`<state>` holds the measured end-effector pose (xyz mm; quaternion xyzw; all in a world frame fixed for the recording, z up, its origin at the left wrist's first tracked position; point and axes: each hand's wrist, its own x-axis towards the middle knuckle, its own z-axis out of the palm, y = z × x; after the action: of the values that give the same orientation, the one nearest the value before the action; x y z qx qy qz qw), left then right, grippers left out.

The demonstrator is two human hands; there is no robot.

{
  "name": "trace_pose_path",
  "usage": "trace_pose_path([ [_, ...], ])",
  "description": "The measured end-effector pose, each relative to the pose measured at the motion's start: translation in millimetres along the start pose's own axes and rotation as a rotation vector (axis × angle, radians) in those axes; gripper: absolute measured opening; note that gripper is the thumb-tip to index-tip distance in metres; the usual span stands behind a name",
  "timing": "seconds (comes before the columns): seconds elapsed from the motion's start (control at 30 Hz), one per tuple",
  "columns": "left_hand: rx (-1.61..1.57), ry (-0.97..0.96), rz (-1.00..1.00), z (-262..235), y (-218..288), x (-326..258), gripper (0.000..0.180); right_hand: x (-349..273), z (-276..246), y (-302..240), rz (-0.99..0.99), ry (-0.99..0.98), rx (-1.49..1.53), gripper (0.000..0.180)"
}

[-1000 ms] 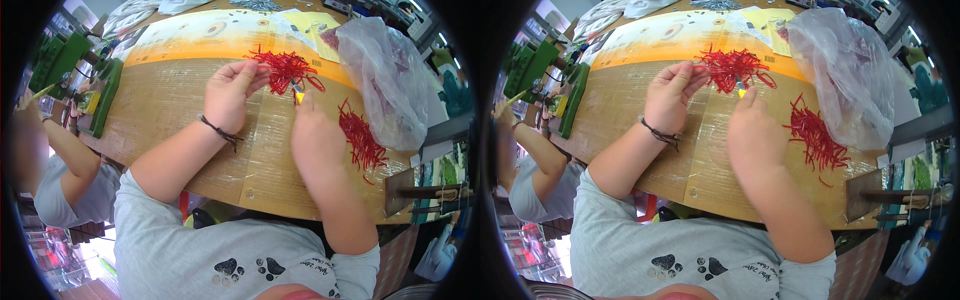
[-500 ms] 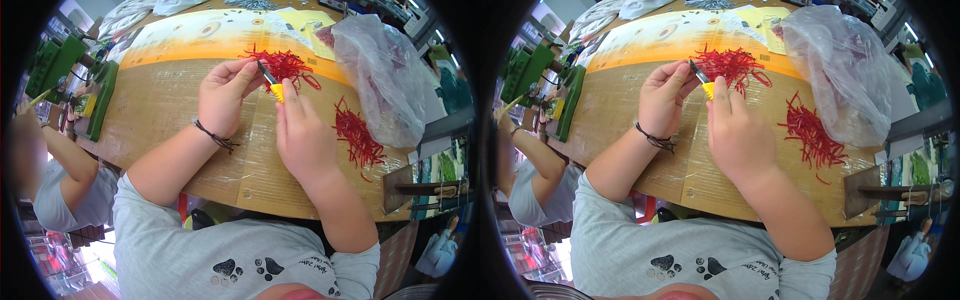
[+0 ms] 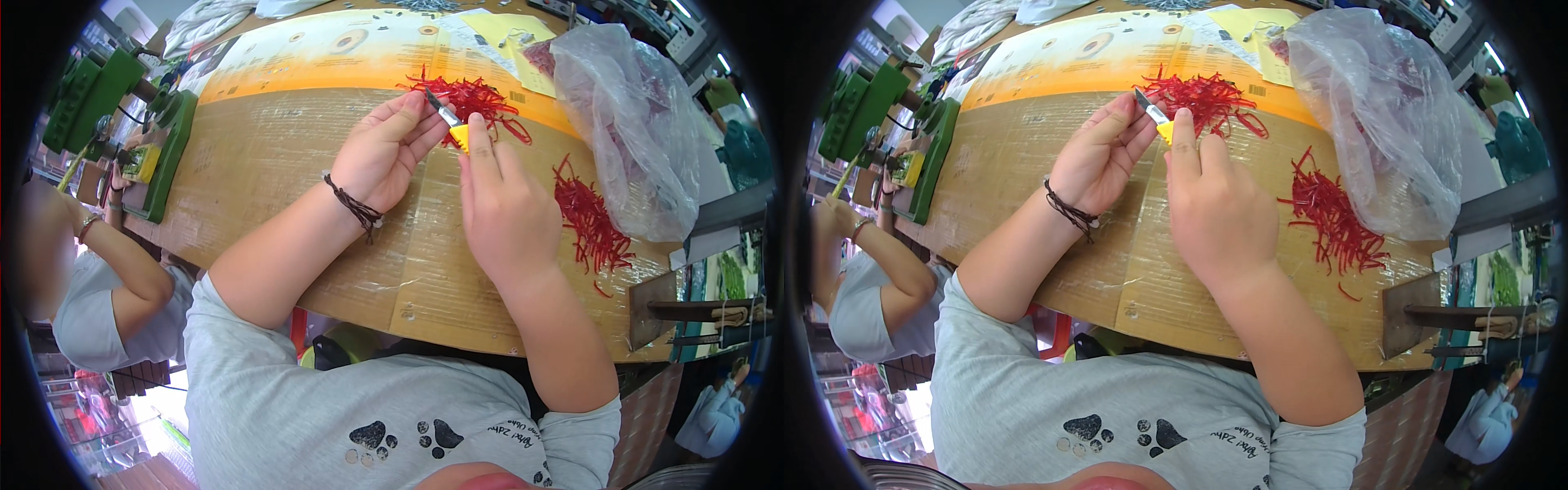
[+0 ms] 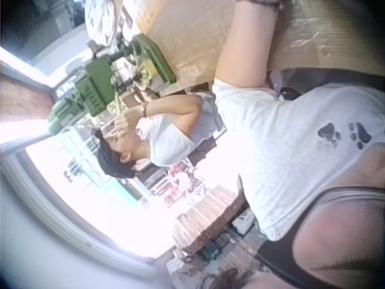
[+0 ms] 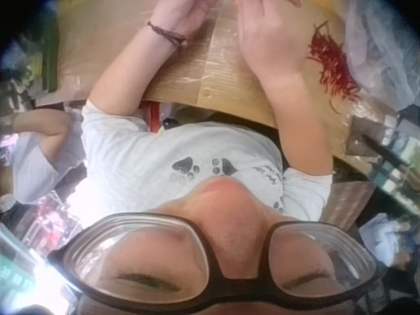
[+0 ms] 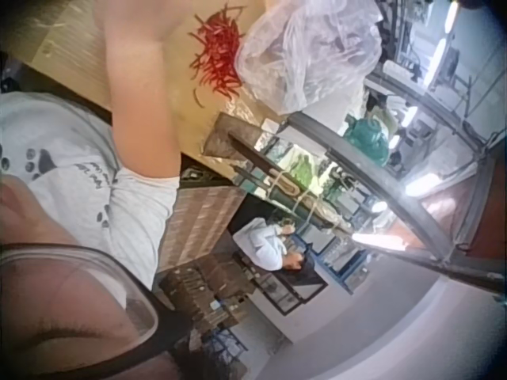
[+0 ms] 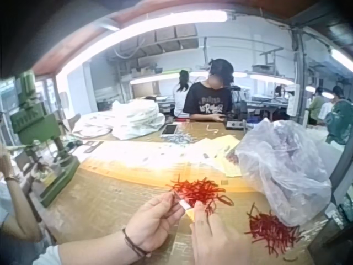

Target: Trimming excess plastic and then assembling toy car shells using a heated bonding tool.

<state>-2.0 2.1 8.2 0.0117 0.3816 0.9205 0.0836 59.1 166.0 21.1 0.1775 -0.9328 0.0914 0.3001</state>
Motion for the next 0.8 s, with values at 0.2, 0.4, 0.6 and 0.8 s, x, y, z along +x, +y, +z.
trace_pose_path([
  [0.2,-0.03,0.149,0.031,7.7,3.1,0.4,0.02,3.7,3.9,8.9,0.073,0.064,-0.066,0.045],
  [0.4,-0.051,0.114,0.016,6.9,1.3,2.5,0.019,7.7,0.8,28.8,0.12,0.184,-0.024,0.043],
  [0.6,0.091,-0.029,-0.003,3.1,2.2,-0.8,0.019,9.8,11.2,23.8,0.118,0.275,0.552,0.044],
  [0.8,0.185,-0.163,0.057,-1.0,-6.8,-6.1,0.013,11.4,-2.0,22.7,0.524,-0.037,1.179,0.028],
])
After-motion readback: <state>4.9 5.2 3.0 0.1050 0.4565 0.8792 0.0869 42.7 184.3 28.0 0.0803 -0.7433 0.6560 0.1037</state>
